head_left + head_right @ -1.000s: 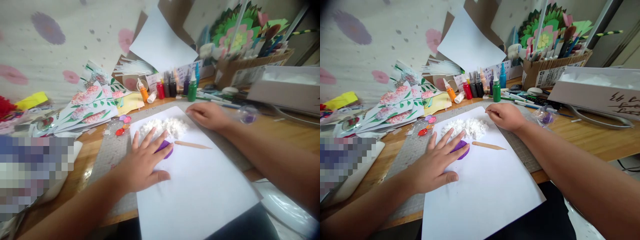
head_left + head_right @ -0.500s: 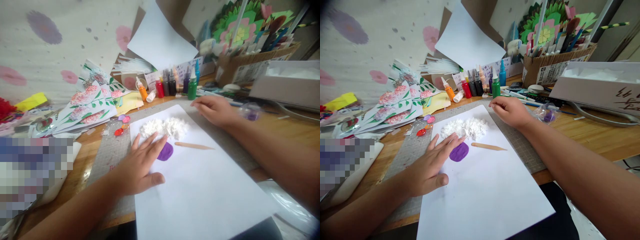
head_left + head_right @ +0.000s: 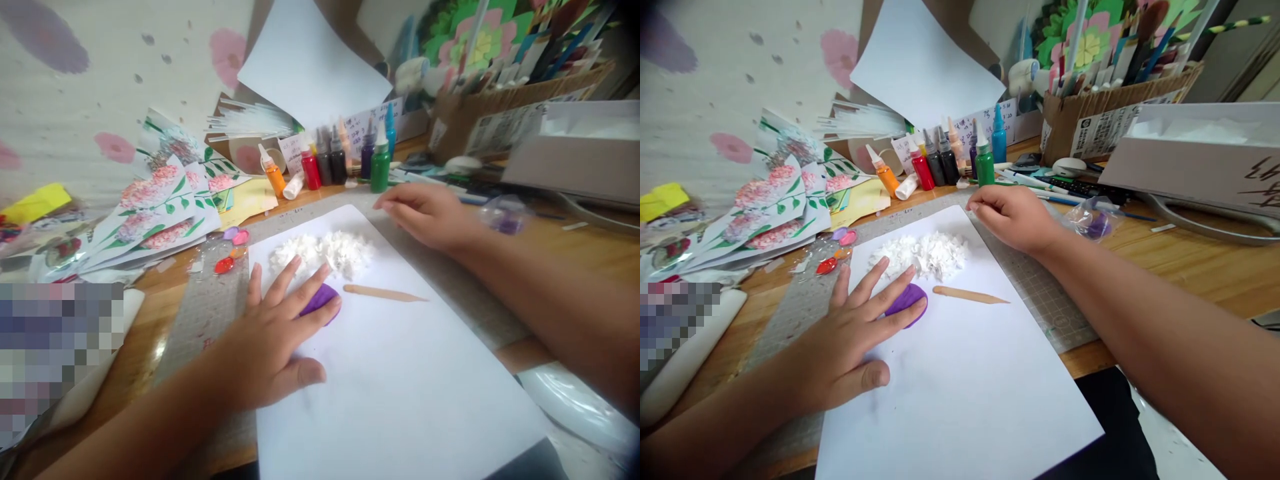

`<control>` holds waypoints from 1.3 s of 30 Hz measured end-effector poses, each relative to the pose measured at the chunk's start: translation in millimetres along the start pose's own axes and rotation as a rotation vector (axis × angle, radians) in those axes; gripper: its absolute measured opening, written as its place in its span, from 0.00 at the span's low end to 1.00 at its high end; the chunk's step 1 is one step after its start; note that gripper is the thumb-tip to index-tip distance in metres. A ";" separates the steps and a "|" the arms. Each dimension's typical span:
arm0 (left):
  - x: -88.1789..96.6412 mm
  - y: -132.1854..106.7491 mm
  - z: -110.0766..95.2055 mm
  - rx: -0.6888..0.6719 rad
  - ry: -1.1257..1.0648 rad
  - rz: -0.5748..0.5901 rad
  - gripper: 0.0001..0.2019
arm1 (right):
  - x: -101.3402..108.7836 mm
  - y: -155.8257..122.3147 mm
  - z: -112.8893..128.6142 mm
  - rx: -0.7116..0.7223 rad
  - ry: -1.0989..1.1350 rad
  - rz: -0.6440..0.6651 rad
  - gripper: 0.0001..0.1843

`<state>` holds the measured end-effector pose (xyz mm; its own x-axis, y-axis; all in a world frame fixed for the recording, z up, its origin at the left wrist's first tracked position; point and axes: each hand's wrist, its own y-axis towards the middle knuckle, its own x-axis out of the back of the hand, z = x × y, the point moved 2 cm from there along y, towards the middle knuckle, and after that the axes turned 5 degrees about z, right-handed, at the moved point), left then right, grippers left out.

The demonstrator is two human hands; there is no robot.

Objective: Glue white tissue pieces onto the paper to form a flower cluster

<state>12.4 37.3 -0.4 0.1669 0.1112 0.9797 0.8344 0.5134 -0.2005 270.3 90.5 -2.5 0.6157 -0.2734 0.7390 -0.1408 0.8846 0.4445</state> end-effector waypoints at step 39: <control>-6.2 -4.4 -2.7 0.004 0.002 -0.032 0.40 | -3.2 -1.4 -4.1 0.016 -0.038 0.023 0.13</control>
<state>9.1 32.1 -5.5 0.1415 0.0935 0.9855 0.8374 0.5197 -0.1695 271.8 91.6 -7.6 0.5826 -0.2674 0.7675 -0.1671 0.8848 0.4351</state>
